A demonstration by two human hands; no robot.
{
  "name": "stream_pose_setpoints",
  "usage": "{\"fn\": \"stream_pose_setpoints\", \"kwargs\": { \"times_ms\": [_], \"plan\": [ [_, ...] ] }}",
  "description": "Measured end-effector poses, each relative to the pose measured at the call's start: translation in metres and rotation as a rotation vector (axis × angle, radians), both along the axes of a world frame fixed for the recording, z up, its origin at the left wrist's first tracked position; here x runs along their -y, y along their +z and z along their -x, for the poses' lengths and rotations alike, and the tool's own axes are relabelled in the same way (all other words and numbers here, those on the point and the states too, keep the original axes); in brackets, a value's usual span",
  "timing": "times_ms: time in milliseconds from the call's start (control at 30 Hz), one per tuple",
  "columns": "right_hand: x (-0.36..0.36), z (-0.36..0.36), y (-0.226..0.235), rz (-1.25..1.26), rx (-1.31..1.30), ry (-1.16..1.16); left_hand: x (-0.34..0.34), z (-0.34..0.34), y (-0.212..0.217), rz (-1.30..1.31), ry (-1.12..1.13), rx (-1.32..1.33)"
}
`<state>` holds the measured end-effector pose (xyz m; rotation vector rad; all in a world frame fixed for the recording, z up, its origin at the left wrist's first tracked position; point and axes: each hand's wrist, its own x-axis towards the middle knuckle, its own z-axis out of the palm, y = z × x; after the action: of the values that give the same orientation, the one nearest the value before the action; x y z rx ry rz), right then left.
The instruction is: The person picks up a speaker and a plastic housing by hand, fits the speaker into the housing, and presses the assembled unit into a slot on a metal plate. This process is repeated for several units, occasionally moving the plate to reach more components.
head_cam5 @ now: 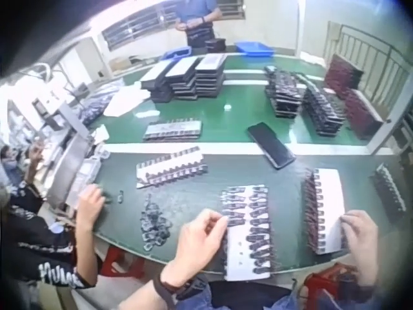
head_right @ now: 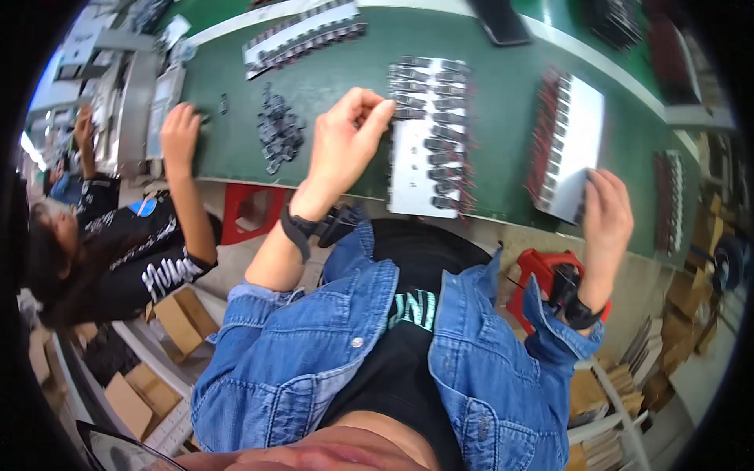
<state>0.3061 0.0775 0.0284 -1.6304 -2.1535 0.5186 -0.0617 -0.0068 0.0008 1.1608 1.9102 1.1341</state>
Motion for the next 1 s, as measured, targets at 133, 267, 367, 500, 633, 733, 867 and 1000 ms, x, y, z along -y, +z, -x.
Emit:
{"fn": "stream_pose_setpoints", "kwargs": {
  "times_ms": [133, 267, 367, 500, 633, 733, 867, 1000],
  "plan": [
    [-0.001, -0.002, 0.011, -0.061, 0.033, 0.105, 0.024, 0.025, 0.005, -0.164, 0.045, -0.412],
    [-0.005, -0.003, 0.012, 0.014, 0.067, 0.118, 0.051, 0.060, 0.000, -0.166, 0.101, -0.948],
    [-0.010, -0.007, 0.011, 0.075, 0.067, 0.134, 0.054, 0.065, -0.002, -0.005, 0.113, -1.081],
    [-0.008, -0.009, 0.010, 0.158, 0.031, 0.046, 0.055, 0.045, -0.014, -0.084, 0.110, -0.971],
    [-0.002, 0.000, 0.018, 0.079, -0.025, -0.062, 0.049, 0.044, -0.025, -0.289, 0.006, -0.846],
    [0.007, 0.012, 0.022, -0.034, -0.408, -0.089, 0.056, 0.055, -0.021, -0.329, 0.117, -0.934],
    [0.032, 0.051, 0.034, 0.035, -0.679, -0.052, 0.051, 0.046, -0.010, -0.194, 0.052, -0.934],
    [0.041, 0.087, 0.033, 0.220, -0.761, 0.141, 0.047, 0.041, -0.013, -0.108, 0.055, -0.935]
  ]
}}
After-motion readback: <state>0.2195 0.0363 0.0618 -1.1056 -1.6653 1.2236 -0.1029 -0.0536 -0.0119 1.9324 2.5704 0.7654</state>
